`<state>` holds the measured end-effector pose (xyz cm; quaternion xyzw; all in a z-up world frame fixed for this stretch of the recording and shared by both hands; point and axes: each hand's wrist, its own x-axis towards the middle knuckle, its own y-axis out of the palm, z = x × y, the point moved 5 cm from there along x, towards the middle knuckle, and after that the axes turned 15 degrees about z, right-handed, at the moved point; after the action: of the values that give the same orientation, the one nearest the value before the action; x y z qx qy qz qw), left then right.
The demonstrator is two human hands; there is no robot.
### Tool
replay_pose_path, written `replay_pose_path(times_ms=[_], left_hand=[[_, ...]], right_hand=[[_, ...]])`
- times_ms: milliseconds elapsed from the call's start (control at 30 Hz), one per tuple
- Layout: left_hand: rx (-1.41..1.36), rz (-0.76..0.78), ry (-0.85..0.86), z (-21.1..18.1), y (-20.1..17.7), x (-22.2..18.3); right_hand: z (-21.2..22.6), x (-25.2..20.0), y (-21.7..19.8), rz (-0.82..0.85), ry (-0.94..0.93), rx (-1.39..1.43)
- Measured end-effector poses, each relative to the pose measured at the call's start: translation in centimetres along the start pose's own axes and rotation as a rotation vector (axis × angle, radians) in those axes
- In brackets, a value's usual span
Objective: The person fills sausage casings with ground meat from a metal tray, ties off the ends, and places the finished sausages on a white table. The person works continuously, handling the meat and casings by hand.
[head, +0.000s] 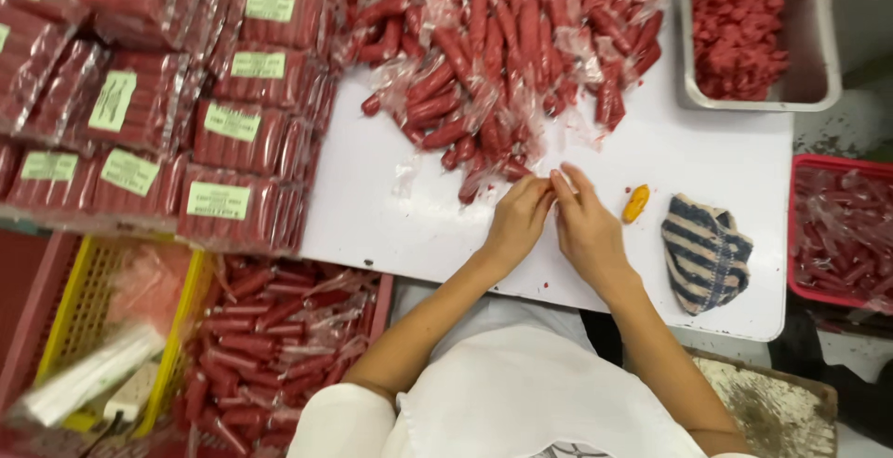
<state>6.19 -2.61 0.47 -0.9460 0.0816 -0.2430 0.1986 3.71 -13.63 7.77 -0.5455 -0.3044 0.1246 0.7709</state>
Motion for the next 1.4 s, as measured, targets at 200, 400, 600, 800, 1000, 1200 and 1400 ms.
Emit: replay_pose_path(times_ms=[200, 400, 600, 800, 1000, 1200, 1400], left_hand=[[0.390, 0.045, 0.160, -1.9, -1.4, -0.5], [0.267, -0.029, 0.127, -1.1, -6.8, -2.6], [0.328, -0.011, -0.141, -2.3, -17.2, -7.4], [1.063, 0.190, -0.692, -3.8, -22.8, -11.5], [-0.136, -0.017, -0.404, -2.7, -12.9, -3.8], [-0.450, 0.024, -0.401, -0.3, -5.7, 1.2], [-0.714, 0.258, -0.481, 1.8, -2.6, 2.2]], right_hand=[[-4.6, -1.9, 4.8, 0.094, 0.125, 0.052], [-2.3, 0.5, 6.3, 0.084, 0.449, 1.136], [5.7, 9.2, 5.8, 0.347, -0.106, 1.164], [4.8, 14.5, 10.6, 0.519, 0.038, -0.101], [4.3, 8.3, 5.8, -0.038, -0.038, 0.016], [2.8, 2.1, 1.2, -0.182, -0.018, -0.017], [1.1, 4.0, -2.3, -0.070, -0.212, 0.066]])
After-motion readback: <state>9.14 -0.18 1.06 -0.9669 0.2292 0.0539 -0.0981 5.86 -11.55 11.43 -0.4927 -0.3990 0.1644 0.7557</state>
